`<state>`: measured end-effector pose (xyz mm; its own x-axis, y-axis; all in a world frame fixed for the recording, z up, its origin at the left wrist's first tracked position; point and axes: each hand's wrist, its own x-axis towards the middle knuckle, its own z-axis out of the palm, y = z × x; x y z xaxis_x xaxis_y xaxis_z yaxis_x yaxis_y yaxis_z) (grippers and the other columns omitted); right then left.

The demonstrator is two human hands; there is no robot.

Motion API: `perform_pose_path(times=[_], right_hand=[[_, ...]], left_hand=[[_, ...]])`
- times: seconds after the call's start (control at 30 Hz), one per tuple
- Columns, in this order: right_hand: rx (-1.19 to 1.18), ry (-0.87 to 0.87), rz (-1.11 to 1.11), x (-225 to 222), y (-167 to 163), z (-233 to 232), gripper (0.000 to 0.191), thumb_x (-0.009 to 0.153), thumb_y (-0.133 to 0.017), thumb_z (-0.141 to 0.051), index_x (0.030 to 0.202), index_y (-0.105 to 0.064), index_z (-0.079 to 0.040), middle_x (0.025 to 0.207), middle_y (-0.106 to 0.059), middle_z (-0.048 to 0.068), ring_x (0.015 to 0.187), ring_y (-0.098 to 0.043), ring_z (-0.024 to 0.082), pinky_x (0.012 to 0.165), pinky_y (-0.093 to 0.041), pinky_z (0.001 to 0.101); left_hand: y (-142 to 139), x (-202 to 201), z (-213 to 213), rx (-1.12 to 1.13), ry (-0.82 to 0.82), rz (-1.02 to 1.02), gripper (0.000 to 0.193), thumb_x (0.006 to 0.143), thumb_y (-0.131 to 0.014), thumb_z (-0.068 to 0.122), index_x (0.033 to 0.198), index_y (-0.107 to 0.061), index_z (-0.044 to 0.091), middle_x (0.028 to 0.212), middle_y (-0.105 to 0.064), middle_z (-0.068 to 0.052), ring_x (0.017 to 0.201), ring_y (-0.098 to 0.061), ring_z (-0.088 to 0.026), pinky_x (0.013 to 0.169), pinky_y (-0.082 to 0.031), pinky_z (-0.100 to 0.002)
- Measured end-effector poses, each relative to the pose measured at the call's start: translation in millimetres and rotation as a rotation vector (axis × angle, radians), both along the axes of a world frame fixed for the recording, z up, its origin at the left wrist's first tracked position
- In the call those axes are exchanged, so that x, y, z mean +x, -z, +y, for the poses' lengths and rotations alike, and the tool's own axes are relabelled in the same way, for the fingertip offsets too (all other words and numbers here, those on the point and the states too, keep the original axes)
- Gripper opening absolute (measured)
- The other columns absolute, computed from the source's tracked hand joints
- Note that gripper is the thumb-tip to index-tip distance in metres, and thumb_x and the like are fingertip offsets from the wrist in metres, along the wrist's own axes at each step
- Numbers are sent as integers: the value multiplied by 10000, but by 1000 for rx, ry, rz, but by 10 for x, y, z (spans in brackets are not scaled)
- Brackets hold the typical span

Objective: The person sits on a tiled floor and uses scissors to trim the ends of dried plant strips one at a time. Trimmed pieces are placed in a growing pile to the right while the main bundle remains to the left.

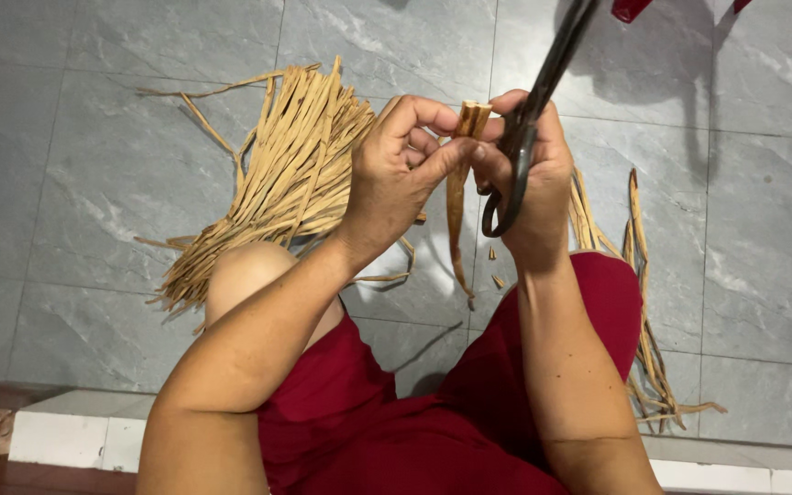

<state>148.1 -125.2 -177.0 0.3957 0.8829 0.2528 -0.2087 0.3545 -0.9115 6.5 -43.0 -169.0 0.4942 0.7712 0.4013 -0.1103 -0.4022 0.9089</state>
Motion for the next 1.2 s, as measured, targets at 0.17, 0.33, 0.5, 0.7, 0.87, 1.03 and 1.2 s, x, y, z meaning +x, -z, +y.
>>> perform_pose_path(times=[0.17,0.33,0.5,0.7,0.87,1.03,1.2], right_hand=[[26,5,23,36,32,28,447,969,-809,-69,1319,-531,-52,999,-721,38,785,-608,66,664,-456,188],[39,15,37,30,21,32,458,960,-810,-46,1310,-516,-53,1061,-731,47,837,-646,66,714,-488,173],[63,62,-60,-7,27,18,436,997,-800,-9,1322,-513,-49,1051,-715,50,946,-701,87,830,-571,193],[-3,91,-106,-52,70,19,401,971,-802,-50,1273,-538,-52,1051,-701,37,968,-698,94,836,-572,212],[-98,149,-407,14,88,-29,517,956,-826,-239,1344,-540,-52,1127,-673,39,1008,-618,97,853,-551,234],[-183,146,-700,33,105,-90,704,863,-862,-401,1369,-536,-36,1173,-638,68,1117,-628,181,896,-540,314],[-172,158,-881,8,100,-133,712,859,-873,-456,1346,-580,-26,1205,-631,115,1163,-623,254,1005,-522,395]], left_hand=[[1,10,56,-27,64,4,74,1001,-699,77,1063,-687,37,1046,-645,-10,843,-689,-67,712,-633,-195],[38,0,154,-168,256,-137,115,1036,-669,61,1146,-671,30,1113,-665,-29,981,-670,-90,848,-591,-233],[102,-31,148,-292,406,-262,164,1059,-663,85,1207,-619,32,1167,-697,-44,1102,-686,-95,1004,-589,-270],[142,-42,203,-322,281,-105,127,1023,-690,139,1109,-664,50,1027,-707,-1,921,-665,-49,757,-555,-209],[179,-50,263,-350,214,-172,136,1033,-688,151,1124,-678,51,956,-689,6,841,-633,-52,742,-554,-212],[213,-53,318,-433,232,-220,172,1027,-685,154,1153,-658,41,985,-695,-3,879,-647,-56,799,-571,-217],[218,-68,324,-400,229,-180,156,1036,-665,134,1154,-645,34,975,-708,-29,882,-679,-70,795,-591,-228]])
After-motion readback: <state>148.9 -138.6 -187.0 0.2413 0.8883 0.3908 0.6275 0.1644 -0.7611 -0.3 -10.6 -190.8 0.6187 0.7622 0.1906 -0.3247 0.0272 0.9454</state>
